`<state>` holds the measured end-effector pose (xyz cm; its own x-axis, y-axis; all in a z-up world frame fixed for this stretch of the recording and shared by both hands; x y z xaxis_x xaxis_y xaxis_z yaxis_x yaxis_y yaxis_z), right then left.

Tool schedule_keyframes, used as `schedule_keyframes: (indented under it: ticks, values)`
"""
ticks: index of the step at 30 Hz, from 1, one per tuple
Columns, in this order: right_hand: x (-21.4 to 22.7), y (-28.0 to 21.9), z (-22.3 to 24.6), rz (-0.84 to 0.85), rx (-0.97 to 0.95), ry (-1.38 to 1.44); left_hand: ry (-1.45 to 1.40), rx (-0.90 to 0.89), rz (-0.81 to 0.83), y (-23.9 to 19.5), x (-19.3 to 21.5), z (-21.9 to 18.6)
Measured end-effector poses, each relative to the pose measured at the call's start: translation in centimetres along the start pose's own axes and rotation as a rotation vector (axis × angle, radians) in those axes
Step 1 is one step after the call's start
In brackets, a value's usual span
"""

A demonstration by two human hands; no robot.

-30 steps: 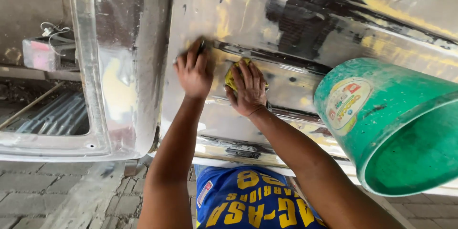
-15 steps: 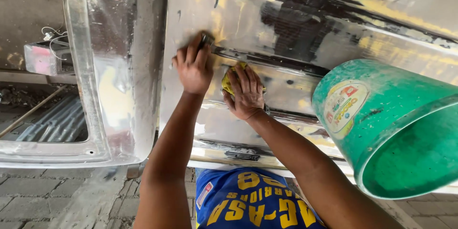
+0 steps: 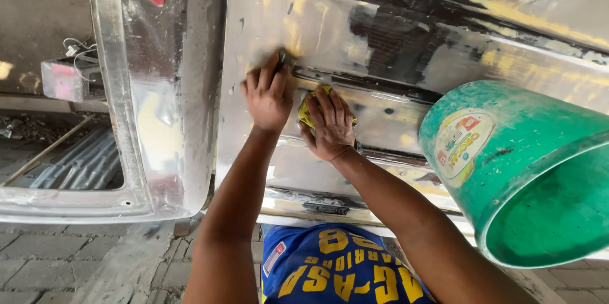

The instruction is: Sanding the metal surface of a pickup truck bed using sandpaper and water to prepare it for painting.

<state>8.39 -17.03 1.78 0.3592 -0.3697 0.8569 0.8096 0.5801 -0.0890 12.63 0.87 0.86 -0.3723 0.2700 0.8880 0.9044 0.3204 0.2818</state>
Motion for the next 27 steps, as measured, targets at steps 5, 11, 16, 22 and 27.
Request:
schedule_keyframes:
  ticks: [5,11,16,22,27]
  values:
    - [0.4,0.1,0.0,-0.003,-0.012,-0.025,0.024,0.016,-0.095,9.8,-6.2,-0.4]
    - [-0.6,0.0,-0.6,-0.012,0.013,-0.004,0.04,-0.235,0.028,5.4,-8.7,-6.8]
    - [-0.5,-0.2,-0.4,-0.027,0.013,0.004,0.107,-0.564,-0.052,6.6,-10.0,-3.9]
    - [-0.8,-0.3,-0.4,-0.073,0.02,-0.034,0.059,-0.003,0.101,7.1,-12.5,-6.2]
    - [-1.3,-0.2,-0.4,0.19,-0.108,-0.05,0.29,-0.603,0.064,5.6,-13.6,-11.2]
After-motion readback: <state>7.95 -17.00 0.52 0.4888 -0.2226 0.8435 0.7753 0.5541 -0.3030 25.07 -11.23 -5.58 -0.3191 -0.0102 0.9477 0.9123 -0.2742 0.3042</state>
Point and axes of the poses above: each hand's wrist, its own y-axis towards the middle knuckle, its own x-axis out of the back of the hand, z = x × y, the point moved 1 cm from there along y, towards the middle knuckle, and after that the axes turned 11 degrees about y, right-handed, at the moved point
